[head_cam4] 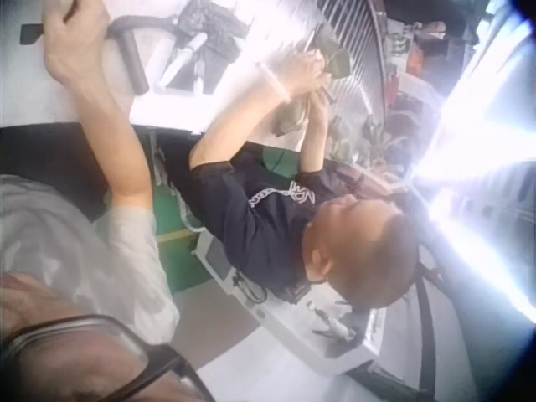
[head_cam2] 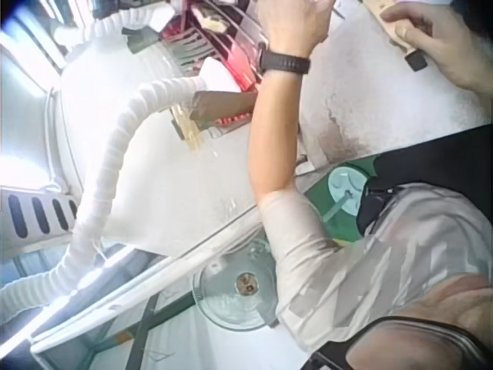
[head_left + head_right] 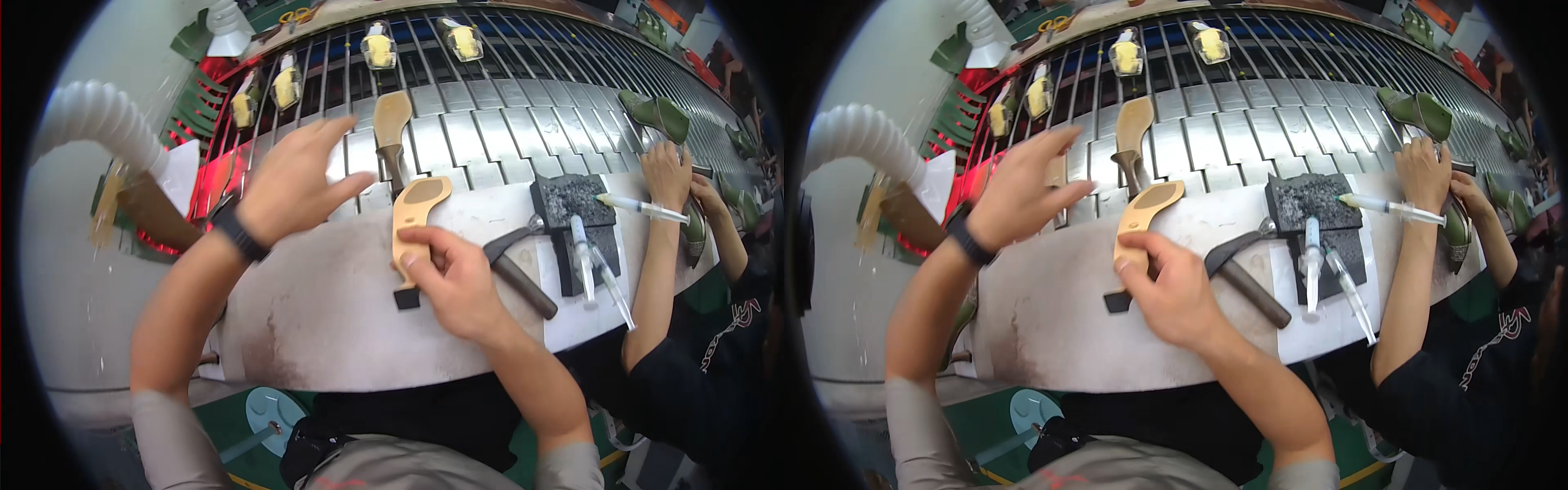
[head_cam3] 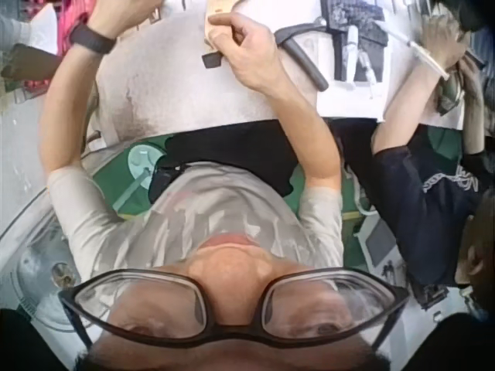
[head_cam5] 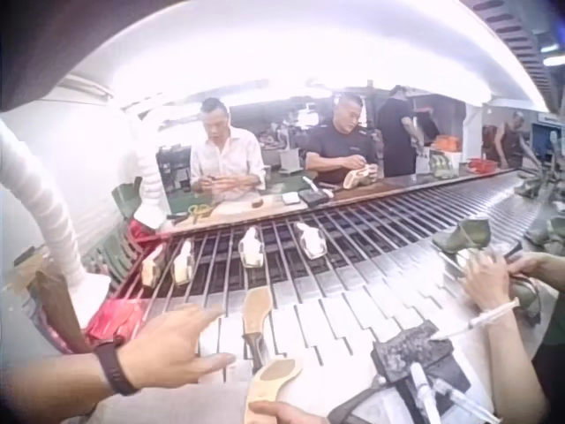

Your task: The person assembles high-heeled shoes on shoe lasts by attaching soles and heels by hand, tapping them with a hammer, and applying adhesive along the edges using a syringe.

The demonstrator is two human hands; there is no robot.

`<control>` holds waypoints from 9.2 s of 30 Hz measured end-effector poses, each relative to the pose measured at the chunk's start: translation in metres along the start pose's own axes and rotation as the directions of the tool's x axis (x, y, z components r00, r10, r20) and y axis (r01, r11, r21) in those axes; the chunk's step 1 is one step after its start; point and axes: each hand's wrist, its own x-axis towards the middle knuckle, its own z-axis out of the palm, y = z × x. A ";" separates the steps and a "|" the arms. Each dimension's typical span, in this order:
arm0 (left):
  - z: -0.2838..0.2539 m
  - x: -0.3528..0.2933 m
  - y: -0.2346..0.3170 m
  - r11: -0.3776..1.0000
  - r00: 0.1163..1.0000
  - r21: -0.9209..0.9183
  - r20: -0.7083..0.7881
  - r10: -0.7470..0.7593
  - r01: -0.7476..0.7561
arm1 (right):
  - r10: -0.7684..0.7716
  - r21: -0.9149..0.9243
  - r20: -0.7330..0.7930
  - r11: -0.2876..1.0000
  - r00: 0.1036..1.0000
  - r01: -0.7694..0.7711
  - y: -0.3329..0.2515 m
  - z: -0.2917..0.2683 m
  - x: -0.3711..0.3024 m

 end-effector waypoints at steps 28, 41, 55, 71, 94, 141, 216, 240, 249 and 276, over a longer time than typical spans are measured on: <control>-0.015 -0.018 -0.003 0.619 0.922 -0.765 -0.089 -0.376 0.179 | -0.320 -0.453 0.184 0.812 0.929 0.369 -0.029 0.016 -0.021; -0.017 -0.347 0.043 0.673 0.805 -0.601 -0.080 -0.588 0.431 | -0.247 -0.071 0.005 0.967 0.969 0.246 -0.032 0.059 -0.077; -0.062 -0.240 0.015 0.447 0.656 -0.858 -0.491 -0.574 -0.251 | 0.037 -0.086 -0.072 0.995 0.997 -0.043 -0.008 0.077 -0.058; -0.077 -0.219 0.031 -0.063 0.831 -0.960 -0.202 -0.519 -0.272 | -0.132 -0.094 -0.246 0.989 0.960 0.112 0.014 0.031 -0.217; -0.092 -0.226 0.095 -0.217 0.990 -0.973 -0.046 -0.137 -0.075 | -0.082 0.209 0.269 0.978 0.960 0.025 -0.068 0.146 -0.192; -0.091 -0.211 0.079 -0.284 0.998 -0.958 0.016 0.061 0.033 | -0.146 -0.108 0.128 0.981 0.981 0.160 -0.093 0.149 -0.175; 0.013 -0.324 0.036 0.768 0.839 -0.625 -0.489 -0.240 -0.144 | -0.324 -0.800 0.533 0.108 0.782 0.590 -0.029 0.165 -0.124; -0.028 -0.286 0.061 0.866 0.917 -0.421 -0.160 -0.365 0.271 | -0.286 -0.788 0.532 0.177 0.797 0.590 -0.040 0.140 -0.106; -0.096 -0.273 0.022 0.556 0.840 -0.805 -0.145 -0.523 0.207 | -0.447 -0.662 0.195 0.597 0.873 0.454 -0.012 0.175 -0.122; -0.020 -0.306 0.017 0.954 0.983 -0.298 -0.179 -0.034 -0.021 | -0.304 -0.491 0.206 0.791 0.930 0.367 0.008 0.135 -0.110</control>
